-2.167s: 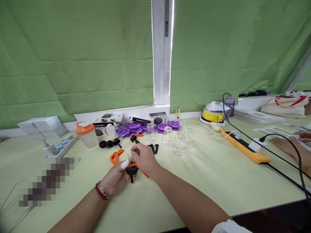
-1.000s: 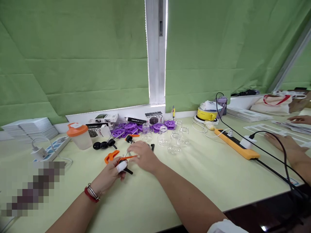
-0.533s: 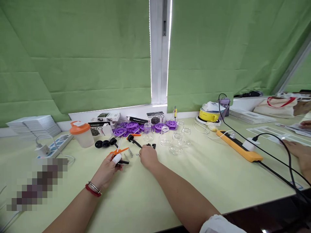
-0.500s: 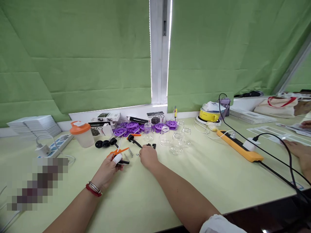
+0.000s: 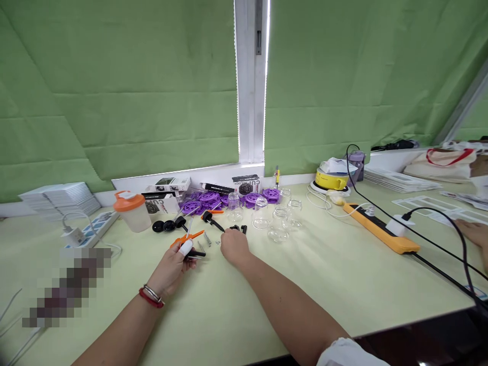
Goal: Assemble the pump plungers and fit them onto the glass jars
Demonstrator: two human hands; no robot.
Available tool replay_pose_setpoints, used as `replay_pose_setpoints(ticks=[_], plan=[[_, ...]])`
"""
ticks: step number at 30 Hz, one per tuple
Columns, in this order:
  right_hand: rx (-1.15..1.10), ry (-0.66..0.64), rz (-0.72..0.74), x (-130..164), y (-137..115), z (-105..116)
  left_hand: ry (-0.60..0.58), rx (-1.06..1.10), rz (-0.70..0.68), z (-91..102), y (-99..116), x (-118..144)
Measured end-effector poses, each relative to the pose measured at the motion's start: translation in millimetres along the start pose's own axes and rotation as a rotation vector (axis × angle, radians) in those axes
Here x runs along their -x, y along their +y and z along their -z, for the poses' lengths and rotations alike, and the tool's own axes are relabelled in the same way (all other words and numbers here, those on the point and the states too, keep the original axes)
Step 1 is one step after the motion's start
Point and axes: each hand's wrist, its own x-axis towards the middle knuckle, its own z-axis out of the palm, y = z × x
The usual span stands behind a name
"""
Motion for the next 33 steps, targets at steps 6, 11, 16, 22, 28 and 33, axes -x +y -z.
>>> replay_pose_setpoints(ticks=[6, 11, 16, 22, 28, 33], plan=[[-0.039, -0.029, -0.015, 2.9, 0.9, 5.2, 0.035, 0.024, 0.007, 0.1, 0.6, -0.3], [-0.081, -0.021, -0.013, 2.7, 6.5, 2.7, 0.036, -0.003, 0.003, 0.6, 1.5, 1.1], [-0.127, -0.003, -0.043, 1.6, 8.6, -0.8, 0.021, 0.005, 0.002, 0.3, 2.3, 1.2], [-0.175, 0.088, -0.251, -0.6, 32.2, 10.6, 0.024, 0.007, 0.0, 1.6, 1.9, -0.7], [-0.231, 0.089, -0.48, -5.4, 56.6, 11.1, 0.017, 0.015, 0.001, 1.3, 1.6, -0.1], [-0.267, 0.049, -0.561, -10.1, 55.1, 7.1, 0.043, 0.023, 0.0, 2.0, 3.0, 0.1]])
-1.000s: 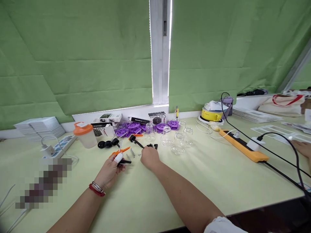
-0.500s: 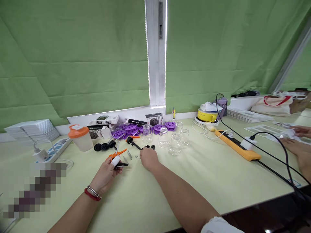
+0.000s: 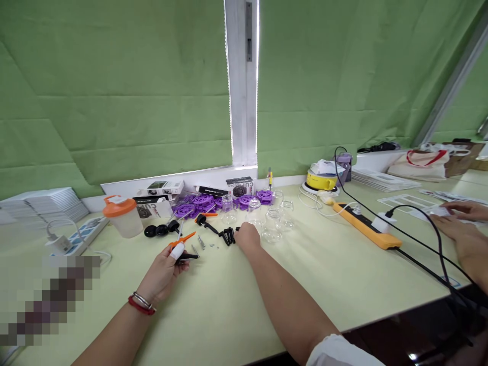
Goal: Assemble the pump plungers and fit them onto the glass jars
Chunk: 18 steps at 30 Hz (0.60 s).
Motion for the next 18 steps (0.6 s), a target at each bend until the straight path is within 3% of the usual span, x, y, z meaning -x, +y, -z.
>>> replay_pose_setpoints(ticks=[5, 9, 12, 16, 18], plan=[[-0.019, -0.003, -0.035, 1.9, 3.6, 8.3, -0.023, 0.0, -0.004, 0.1, 0.3, -0.2], [-0.052, 0.012, 0.022, 8.7, 1.8, 16.2, -0.027, 0.013, -0.022, 1.0, 0.0, -0.3], [-0.175, 0.002, 0.205, 22.5, -6.6, 17.2, -0.015, 0.039, -0.036, 2.5, 0.6, -1.0], [-0.383, -0.193, 0.539, 47.3, -20.0, 11.6, -0.005, 0.077, -0.057, 2.7, 3.3, -0.4], [-0.4, -0.273, 0.639, 56.6, -24.8, 8.1, -0.018, 0.087, -0.066, 1.8, 4.6, 0.6]])
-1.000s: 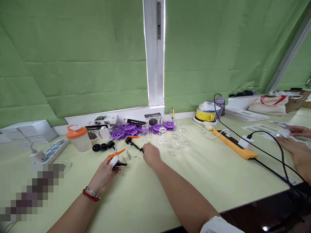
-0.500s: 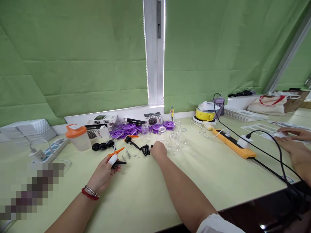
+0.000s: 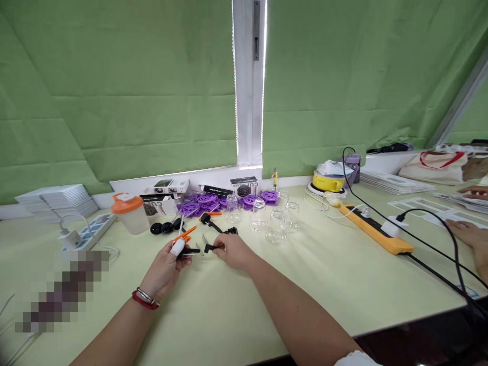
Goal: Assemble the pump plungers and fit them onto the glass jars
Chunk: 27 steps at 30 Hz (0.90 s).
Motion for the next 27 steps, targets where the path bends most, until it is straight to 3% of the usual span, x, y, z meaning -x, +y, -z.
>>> replay_pose_setpoints(ticks=[4, 10, 16, 27], plan=[[0.012, -0.059, 0.039, 2.3, -5.9, -6.8, -0.025, 0.008, 0.0, -1.6, 0.5, 1.4], [0.099, -0.026, 0.12, 2.2, -7.0, -8.7, -0.056, 0.006, 0.014, -0.2, -2.0, 1.5], [0.098, 0.08, 0.085, 5.3, -9.8, -18.6, -0.082, 0.001, -0.001, -1.5, -3.7, 3.2], [-0.089, 0.062, 0.021, 0.5, -3.6, -18.4, -0.044, 0.022, -0.03, -0.2, -0.8, 2.2]])
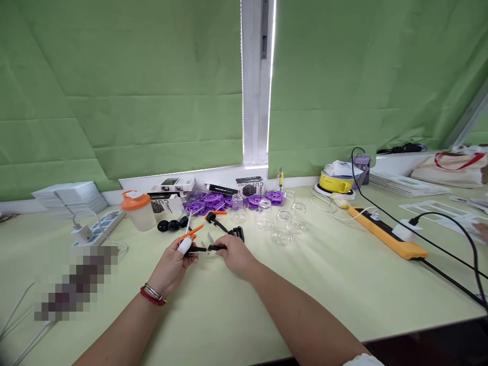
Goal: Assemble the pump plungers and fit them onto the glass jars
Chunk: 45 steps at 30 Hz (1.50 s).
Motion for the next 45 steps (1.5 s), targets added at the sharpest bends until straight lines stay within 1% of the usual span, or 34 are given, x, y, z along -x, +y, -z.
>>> replay_pose_setpoints(ticks=[5, 8, 10, 14, 16, 20, 24, 30, 33, 39, 42, 45], plan=[[-0.071, -0.12, -0.045, 0.3, 5.6, 0.0, -0.012, -0.019, 0.009, -0.3, 1.9, 1.2], [-0.076, -0.203, -0.028, 1.0, 9.3, -2.1, -0.022, -0.039, 0.01, -2.4, 1.8, 2.1], [-0.079, -0.23, -0.021, 1.2, 9.8, -2.5, -0.03, -0.05, 0.005, -3.6, 1.4, 2.8], [-0.068, -0.202, 0.017, 1.8, 6.2, -1.9, -0.068, -0.062, -0.012, -5.1, 0.4, 4.1], [-0.065, -0.21, 0.038, 2.5, 4.3, -1.5, -0.092, -0.088, -0.021, -5.4, -0.2, 4.5], [-0.092, -0.222, 0.002, 3.7, 2.1, -0.1, -0.127, -0.155, -0.036, -4.6, -1.5, 4.1], [-0.05, -0.212, 0.026, 5.1, -0.8, 2.3, -0.131, -0.183, -0.029, -4.9, -0.9, 4.4], [0.015, -0.178, 0.04, 7.4, -1.2, 0.6, -0.11, -0.2, 0.014, -9.2, 1.7, 7.2], [0.043, -0.174, 0.047, 8.7, -0.3, -3.1, -0.112, -0.201, 0.06, -8.5, 2.0, 7.5], [0.126, -0.152, 0.126, 10.7, -2.1, -9.2, -0.11, -0.152, 0.143, -4.4, 4.5, 7.2], [0.117, -0.137, 0.142, 12.8, -5.5, -10.9, -0.081, -0.122, 0.191, -4.0, 7.5, 7.7], [0.118, -0.119, 0.153, 15.5, -11.0, -11.2, -0.082, -0.083, 0.24, -3.5, 10.1, 7.8]])
